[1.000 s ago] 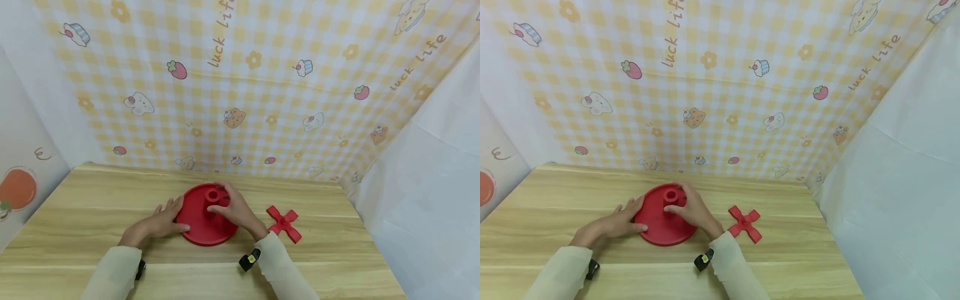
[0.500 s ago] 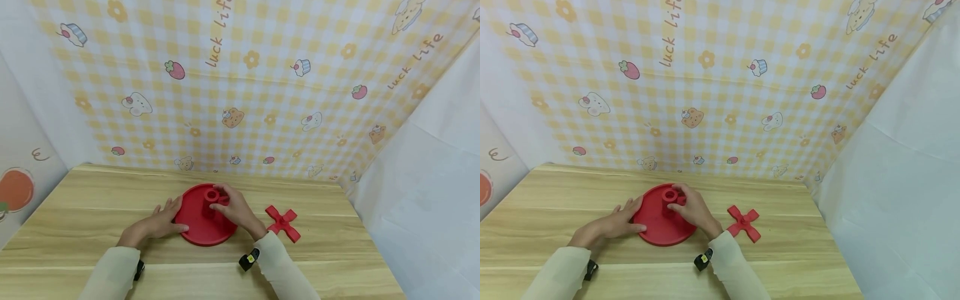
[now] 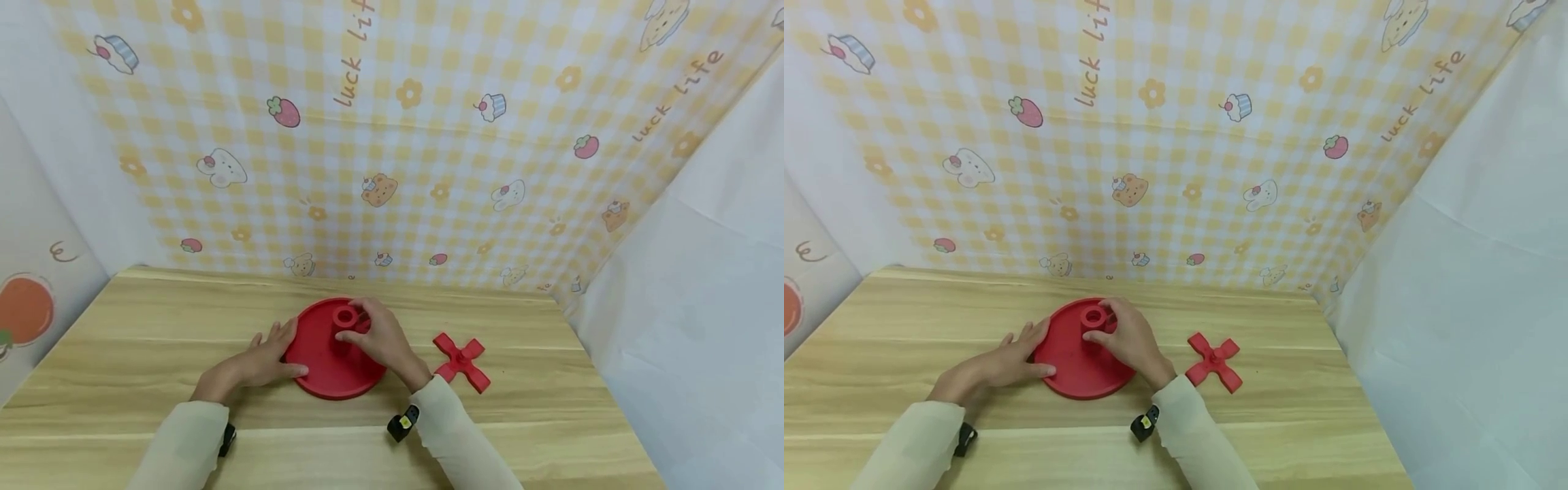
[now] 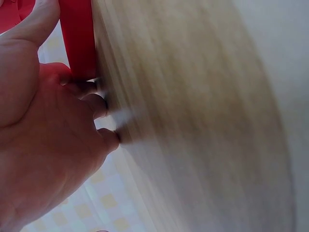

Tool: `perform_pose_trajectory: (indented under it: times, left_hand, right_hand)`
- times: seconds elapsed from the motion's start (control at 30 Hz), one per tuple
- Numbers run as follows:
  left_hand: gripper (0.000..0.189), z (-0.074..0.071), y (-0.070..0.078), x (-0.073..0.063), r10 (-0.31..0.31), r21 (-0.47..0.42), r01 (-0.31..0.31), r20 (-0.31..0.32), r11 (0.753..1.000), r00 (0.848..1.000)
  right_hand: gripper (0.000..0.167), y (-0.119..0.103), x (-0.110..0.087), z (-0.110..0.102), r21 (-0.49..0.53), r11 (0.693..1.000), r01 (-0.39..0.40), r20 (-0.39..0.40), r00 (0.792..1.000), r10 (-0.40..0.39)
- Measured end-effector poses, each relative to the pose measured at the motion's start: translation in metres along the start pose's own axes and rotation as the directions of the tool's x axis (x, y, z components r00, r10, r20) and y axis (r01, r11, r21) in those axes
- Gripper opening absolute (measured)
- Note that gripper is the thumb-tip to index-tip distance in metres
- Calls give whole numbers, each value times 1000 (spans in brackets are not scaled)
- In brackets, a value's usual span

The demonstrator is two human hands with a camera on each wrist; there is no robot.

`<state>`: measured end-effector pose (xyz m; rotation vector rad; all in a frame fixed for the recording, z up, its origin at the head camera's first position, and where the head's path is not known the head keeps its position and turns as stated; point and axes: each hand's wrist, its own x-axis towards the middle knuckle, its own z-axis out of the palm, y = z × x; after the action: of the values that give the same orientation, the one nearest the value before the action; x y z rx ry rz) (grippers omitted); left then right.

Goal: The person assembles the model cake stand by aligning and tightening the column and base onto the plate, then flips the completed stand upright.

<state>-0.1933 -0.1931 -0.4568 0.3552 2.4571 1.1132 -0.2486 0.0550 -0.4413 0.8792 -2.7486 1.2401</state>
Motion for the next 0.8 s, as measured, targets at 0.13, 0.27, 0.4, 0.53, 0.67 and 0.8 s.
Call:
perform_pose_trajectory:
  times: [0.13,0.27,0.4,0.53,0.67,0.8]
  left_hand:
    - [107,1,0,-2,-2,-14,2,2,1000,1000]
    - [106,0,1,-2,0,-11,0,-5,1000,1000]
    - [106,0,2,-1,3,-11,-3,-9,1000,1000]
    - [106,1,2,-2,-5,-12,5,-2,1000,1000]
    - [106,1,1,-2,-5,-10,5,-4,1000,1000]
    - [106,0,1,-2,3,-7,-3,-7,1000,1000]
  right_hand:
    - [58,2,-1,-4,24,1000,-2,46,999,1]
    - [55,3,1,-10,83,997,6,112,994,-15]
    - [50,0,2,-14,106,994,17,135,990,-31]
    - [51,-2,2,-13,94,996,7,129,991,-19]
    - [55,-3,3,-11,60,998,-1,105,994,-5]
    - [53,-4,3,-6,14,1000,-7,69,998,6]
